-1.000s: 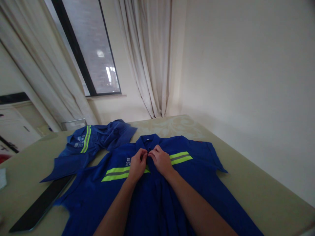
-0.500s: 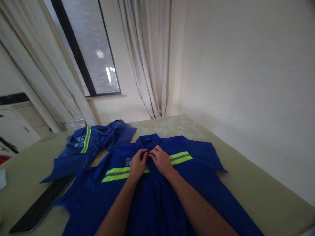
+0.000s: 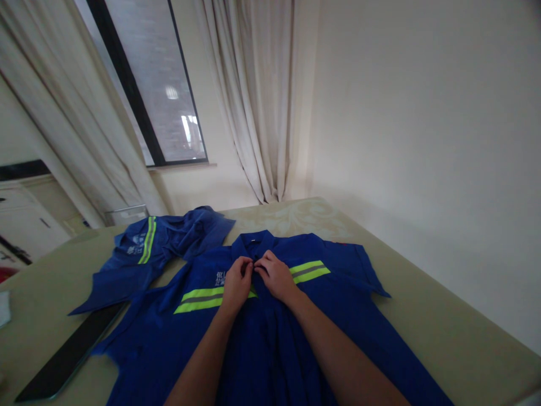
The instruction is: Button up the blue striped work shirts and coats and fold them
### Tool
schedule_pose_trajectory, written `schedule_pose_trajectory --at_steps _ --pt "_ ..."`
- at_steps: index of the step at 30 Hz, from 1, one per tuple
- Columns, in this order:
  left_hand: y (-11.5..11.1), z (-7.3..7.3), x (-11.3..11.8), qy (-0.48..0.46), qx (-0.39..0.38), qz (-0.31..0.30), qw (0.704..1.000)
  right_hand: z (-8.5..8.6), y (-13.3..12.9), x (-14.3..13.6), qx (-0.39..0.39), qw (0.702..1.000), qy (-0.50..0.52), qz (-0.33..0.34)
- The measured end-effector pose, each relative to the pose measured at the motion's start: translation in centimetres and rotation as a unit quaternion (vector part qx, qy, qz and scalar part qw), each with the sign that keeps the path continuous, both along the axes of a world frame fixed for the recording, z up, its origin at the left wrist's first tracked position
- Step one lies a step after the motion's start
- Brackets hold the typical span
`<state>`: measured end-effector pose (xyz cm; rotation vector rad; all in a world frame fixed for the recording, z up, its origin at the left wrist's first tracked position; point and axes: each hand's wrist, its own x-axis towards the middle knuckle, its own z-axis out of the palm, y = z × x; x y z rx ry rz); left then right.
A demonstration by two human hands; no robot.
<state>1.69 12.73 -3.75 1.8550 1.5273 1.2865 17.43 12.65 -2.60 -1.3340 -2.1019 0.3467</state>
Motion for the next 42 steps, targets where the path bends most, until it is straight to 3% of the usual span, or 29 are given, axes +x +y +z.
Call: schedule_pose_trajectory --at_steps 18,21,23,25,28,32,35,37,39,40,42 --pt "-0.2 0.1 -0.1 0.024 0.002 -0.051 0.998 0.4 -0.5 -0.6 -0.010 0.992 -0.074 -0.105" --pt "-0.1 0.0 -0.1 0.034 0.002 -0.050 0.998 0.0 -0.1 -0.6 -0.013 0.994 -0.032 -0.106" --pt "-0.2 -0.1 -0.1 0.048 0.001 -0.046 0.998 -0.2 0.4 -0.3 0.000 0.993 0.057 -0.101" --pt "-0.5 -0.1 0.2 0.069 0.002 -0.047 0.997 -0.3 1.2 0.4 0.021 0.971 0.208 -0.119" --pt "-1.0 -0.1 0.8 0.112 0.008 -0.054 0.992 0.4 2.5 2.9 0.040 0.896 0.399 -0.190" --pt "-0.8 0.0 0.0 0.166 0.031 -0.028 0.985 2.0 3.1 8.3 0.045 0.840 0.477 -0.253" --pt "0.1 0.4 -3.0 0.146 0.040 0.057 0.987 2.3 2.0 12.3 -0.004 0.815 0.521 -0.253" --pt "0.6 0.9 -5.1 0.130 0.040 0.130 0.982 1.5 0.5 14.0 -0.041 0.834 0.498 -0.235" --pt "0.6 1.6 -5.9 0.120 0.043 0.175 0.976 0.1 -1.0 14.6 -0.031 0.889 0.399 -0.224" --pt "0.1 1.9 -5.4 0.121 0.049 0.175 0.976 -0.7 -1.7 14.6 -0.014 0.916 0.334 -0.222" --pt "-1.6 2.3 -3.1 0.145 0.059 0.101 0.983 -2.0 -2.6 14.0 0.008 0.952 0.216 -0.217"
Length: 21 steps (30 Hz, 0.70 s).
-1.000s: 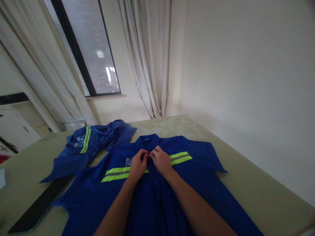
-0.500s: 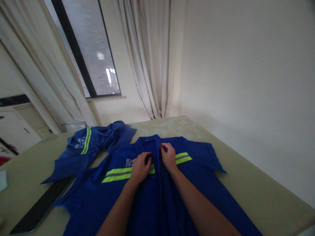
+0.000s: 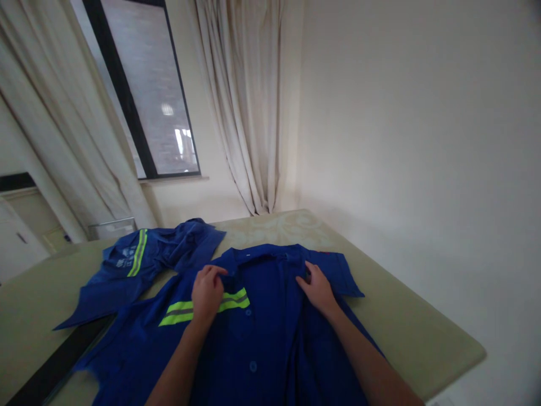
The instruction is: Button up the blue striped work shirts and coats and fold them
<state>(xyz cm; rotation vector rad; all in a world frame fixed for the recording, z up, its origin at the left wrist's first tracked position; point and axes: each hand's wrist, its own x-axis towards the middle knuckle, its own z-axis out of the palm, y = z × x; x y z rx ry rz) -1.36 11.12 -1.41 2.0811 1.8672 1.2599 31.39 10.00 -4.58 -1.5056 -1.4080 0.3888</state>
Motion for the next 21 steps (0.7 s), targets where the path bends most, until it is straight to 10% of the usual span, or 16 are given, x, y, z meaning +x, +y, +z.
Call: schedule_pose_trajectory --at_steps 3,5,14,21 --pt "-4.3 -0.1 5.0 0.104 -0.085 -0.237 0.962 -0.9 -0.5 -1.1 -0.013 0.994 -0.103 0.023" --pt "-7.3 -0.3 6.9 0.149 -0.165 -0.284 0.933 -0.9 -0.6 -1.4 -0.009 0.992 -0.121 0.031" --pt "-13.8 0.7 3.3 0.148 -0.268 -0.245 0.920 1.8 -1.9 0.1 -0.100 0.974 -0.117 0.164" --pt "-8.9 3.3 0.9 0.147 -0.227 -0.144 0.952 1.4 -2.0 3.2 -0.056 0.986 -0.157 0.008"
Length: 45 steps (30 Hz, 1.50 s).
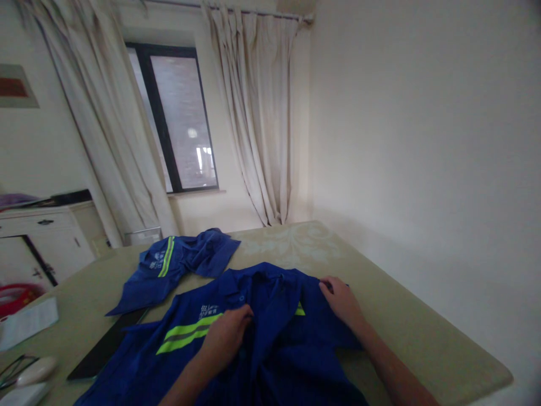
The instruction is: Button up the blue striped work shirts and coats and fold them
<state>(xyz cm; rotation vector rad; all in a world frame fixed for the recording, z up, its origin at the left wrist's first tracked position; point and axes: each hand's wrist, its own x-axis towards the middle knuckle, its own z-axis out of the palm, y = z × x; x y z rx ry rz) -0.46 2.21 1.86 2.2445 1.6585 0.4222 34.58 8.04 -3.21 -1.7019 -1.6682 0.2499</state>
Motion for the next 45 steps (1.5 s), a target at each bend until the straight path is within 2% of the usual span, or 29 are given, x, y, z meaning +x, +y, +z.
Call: schedule_pose_trajectory --at_steps 2,3,4,6,7,8,9,10,11,13,14,15,16,18,19,21,22,24,28,45 --pt "2.8 3.3 -1.8 -0.062 0.058 0.050 0.995 -1.1 -0.6 0.4 0.012 1.000 -0.006 0.013" --pt "4.1 5.2 -2.7 -0.099 0.129 0.097 0.982 -1.6 -0.9 0.5 0.018 0.999 -0.010 0.026" --pt "5.2 7.3 -3.6 -0.133 0.220 0.169 0.952 -1.9 -1.2 0.5 0.026 0.999 -0.014 0.034" --pt "6.8 11.1 -5.4 -0.169 0.402 0.315 0.843 -2.2 -1.4 0.2 0.043 0.998 -0.023 0.031" --pt "7.4 12.4 -6.3 -0.175 0.477 0.355 0.785 -2.1 -1.4 0.1 0.047 0.998 -0.028 0.023" --pt "7.9 13.4 -7.3 -0.161 0.523 0.357 0.758 -2.0 -1.4 -0.1 0.046 0.998 -0.035 0.016" --pt "8.5 13.7 -8.3 -0.131 0.545 0.347 0.752 -1.9 -1.3 -0.2 0.040 0.998 -0.046 0.012" --pt "9.0 13.5 -9.3 -0.083 0.535 0.319 0.778 -1.8 -1.2 -0.4 0.031 0.998 -0.060 0.012" --pt "9.5 12.7 -10.1 -0.017 0.489 0.280 0.826 -1.7 -1.0 -0.5 0.024 0.997 -0.075 0.014" --pt "10.0 9.8 -10.9 0.120 0.312 0.208 0.919 -1.6 -0.9 -0.6 0.019 0.995 -0.102 0.015" --pt "10.0 7.8 -10.8 0.170 0.209 0.191 0.944 -1.6 -0.8 -0.6 0.019 0.994 -0.111 0.014" --pt "9.6 5.7 -10.2 0.203 0.139 0.192 0.950 -1.6 -0.8 -0.6 0.019 0.993 -0.119 0.011" --pt "9.0 3.5 -9.2 0.220 0.127 0.196 0.947 -1.7 -0.8 -0.6 0.019 0.992 -0.125 0.009" --pt "7.1 -0.7 -6.5 0.203 0.189 0.127 0.952 -1.7 -0.9 -0.6 0.019 0.990 -0.139 0.009" --pt "6.0 -2.4 -4.9 0.176 0.194 0.087 0.961 -1.6 -1.0 -0.6 0.020 0.989 -0.147 0.011" --pt "3.9 -5.0 -2.1 0.121 0.159 -0.001 0.980 -1.5 -1.1 -0.6 0.027 0.986 -0.165 0.015" --pt "3.2 -5.9 -1.1 0.102 0.141 -0.020 0.985 -1.5 -1.2 -0.6 0.028 0.984 -0.175 0.015" --pt "2.4 -6.6 -0.2 0.073 0.114 -0.040 0.990 -1.4 -1.2 -0.7 0.028 0.980 -0.194 0.014" --pt "2.6 -6.5 -0.9 0.045 0.098 -0.053 0.993 -1.6 -1.1 -0.5 0.024 0.976 -0.216 0.014" --pt "3.1 -7.4 -1.1 0.047 0.125 -0.066 0.989 -1.5 -1.6 -0.3 0.040 0.975 -0.217 0.018"
